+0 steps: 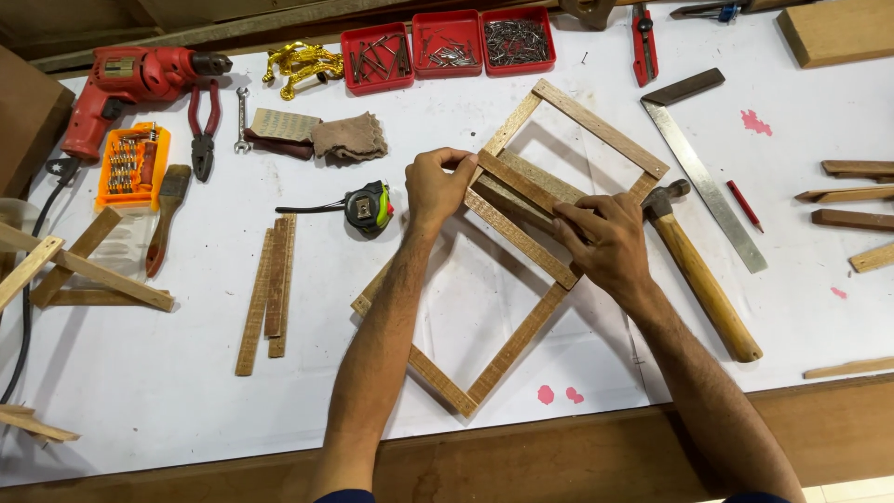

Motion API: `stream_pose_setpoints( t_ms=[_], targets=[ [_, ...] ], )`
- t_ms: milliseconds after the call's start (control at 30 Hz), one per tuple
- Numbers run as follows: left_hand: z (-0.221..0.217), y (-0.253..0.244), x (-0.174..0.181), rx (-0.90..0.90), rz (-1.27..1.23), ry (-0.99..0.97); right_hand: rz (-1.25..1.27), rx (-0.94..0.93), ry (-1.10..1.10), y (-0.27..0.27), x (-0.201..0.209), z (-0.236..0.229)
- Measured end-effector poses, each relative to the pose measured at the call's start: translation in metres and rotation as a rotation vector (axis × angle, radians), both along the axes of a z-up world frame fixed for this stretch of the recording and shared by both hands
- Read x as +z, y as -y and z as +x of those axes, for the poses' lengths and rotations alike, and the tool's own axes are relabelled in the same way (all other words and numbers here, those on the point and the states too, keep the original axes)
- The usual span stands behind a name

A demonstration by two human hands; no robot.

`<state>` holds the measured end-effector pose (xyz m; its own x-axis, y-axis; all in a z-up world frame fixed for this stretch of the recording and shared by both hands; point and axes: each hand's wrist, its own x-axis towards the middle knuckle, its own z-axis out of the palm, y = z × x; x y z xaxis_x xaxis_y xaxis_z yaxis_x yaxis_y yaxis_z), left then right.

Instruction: Assemble and measure a wooden frame using a hammer, tape measure, and square ruler.

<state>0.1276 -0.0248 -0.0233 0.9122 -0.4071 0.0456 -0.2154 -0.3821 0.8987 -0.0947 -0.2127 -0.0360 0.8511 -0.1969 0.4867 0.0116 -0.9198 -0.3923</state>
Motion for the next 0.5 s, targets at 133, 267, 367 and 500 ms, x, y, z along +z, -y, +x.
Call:
stream_pose_setpoints(
  t_ms=[133, 267, 367, 500],
  targets=[
    [0.002, 0.001, -0.007, 0.016, -0.037, 0.046, -0.065, -0.01, 0.03, -0.003, 0.003, 0.001],
    [-0.001, -0.001, -0.003, 0.016, -0.029, -0.004, -0.048, -0.009, 0.025, -0.002, 0.002, 0.003],
    [-0.001, -0.002, 0.001, -0.005, -0.035, -0.002, -0.053, -0.011, 0.034, -0.001, 0.002, 0.004],
    [-0.001, -0.002, 0.003, -0.007, -0.019, -0.037, -0.052, 0.005, 0.055, -0.001, 0.001, 0.003]
  ],
)
